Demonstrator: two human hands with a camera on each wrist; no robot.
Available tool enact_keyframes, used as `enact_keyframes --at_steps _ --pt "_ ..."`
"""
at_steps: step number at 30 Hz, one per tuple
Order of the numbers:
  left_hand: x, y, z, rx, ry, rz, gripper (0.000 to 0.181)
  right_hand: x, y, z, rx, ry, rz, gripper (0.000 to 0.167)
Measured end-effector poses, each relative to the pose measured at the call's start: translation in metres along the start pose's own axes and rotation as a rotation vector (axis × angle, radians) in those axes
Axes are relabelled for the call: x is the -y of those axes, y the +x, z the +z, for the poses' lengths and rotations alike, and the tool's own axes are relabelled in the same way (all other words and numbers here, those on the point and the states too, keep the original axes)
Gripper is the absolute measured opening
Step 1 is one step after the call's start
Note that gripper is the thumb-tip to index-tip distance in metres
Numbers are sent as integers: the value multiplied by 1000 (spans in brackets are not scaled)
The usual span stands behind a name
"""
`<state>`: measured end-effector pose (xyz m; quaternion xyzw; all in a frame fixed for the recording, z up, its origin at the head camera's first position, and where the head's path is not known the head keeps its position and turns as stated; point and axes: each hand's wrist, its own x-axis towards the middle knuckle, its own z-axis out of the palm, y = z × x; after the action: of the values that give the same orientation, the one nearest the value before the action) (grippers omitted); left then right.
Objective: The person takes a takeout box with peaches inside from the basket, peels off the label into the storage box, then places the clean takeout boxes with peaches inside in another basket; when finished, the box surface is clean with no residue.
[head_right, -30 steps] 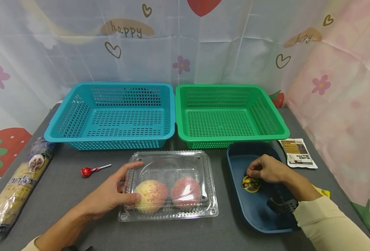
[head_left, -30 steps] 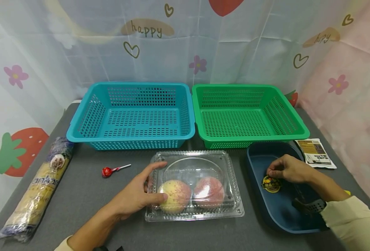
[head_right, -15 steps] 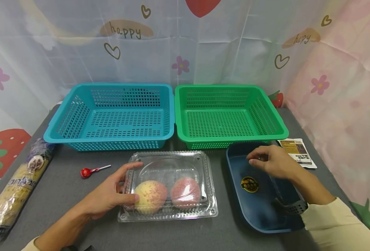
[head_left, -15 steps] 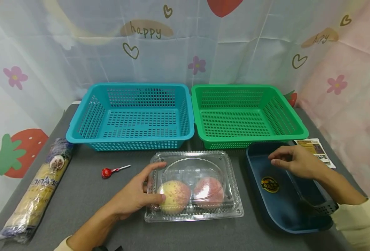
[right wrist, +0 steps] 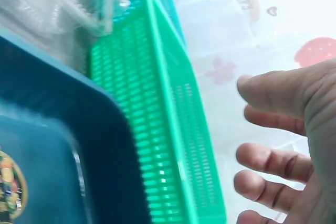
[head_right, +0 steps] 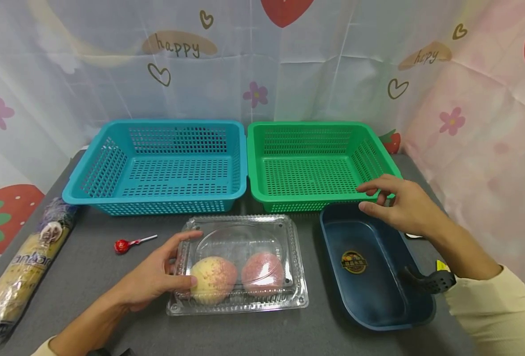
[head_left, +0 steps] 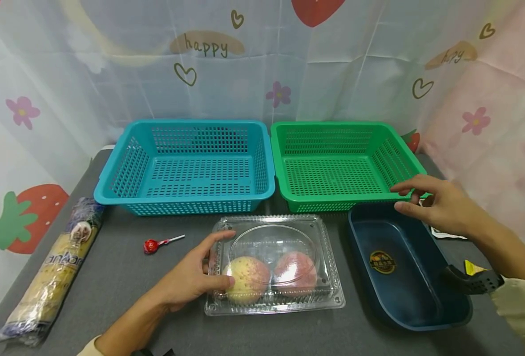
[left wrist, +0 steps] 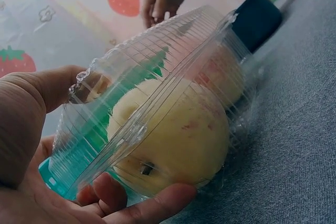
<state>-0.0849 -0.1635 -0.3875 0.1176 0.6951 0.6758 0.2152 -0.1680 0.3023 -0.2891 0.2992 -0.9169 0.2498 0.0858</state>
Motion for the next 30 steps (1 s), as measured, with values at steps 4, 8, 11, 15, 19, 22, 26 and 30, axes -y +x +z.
enact_keyframes --at_steps 4,8,11,15,19,22,26,30 --pt "0 0 0 -9 9 2 87 -2 6 -11 -41 -15 83 36" --pt "-1 0 0 -20 8 2 87 -9 11 -19 -61 2 193 41" --pt "-1 0 0 -22 -3 -1 87 -18 13 -22 -57 17 228 46" --pt "-1 0 0 -25 -14 -4 86 -35 13 -23 -50 25 259 52" --pt "-1 0 0 -22 -41 -8 87 -53 10 -20 -21 -4 301 58" --pt "-1 0 0 -9 -77 -12 88 -66 7 -16 13 -22 329 62" --pt "-1 0 -1 1 -114 -7 88 -80 4 -8 41 -21 335 65" --pt "0 0 0 3 -151 -2 90 -88 1 0 105 -17 365 71"
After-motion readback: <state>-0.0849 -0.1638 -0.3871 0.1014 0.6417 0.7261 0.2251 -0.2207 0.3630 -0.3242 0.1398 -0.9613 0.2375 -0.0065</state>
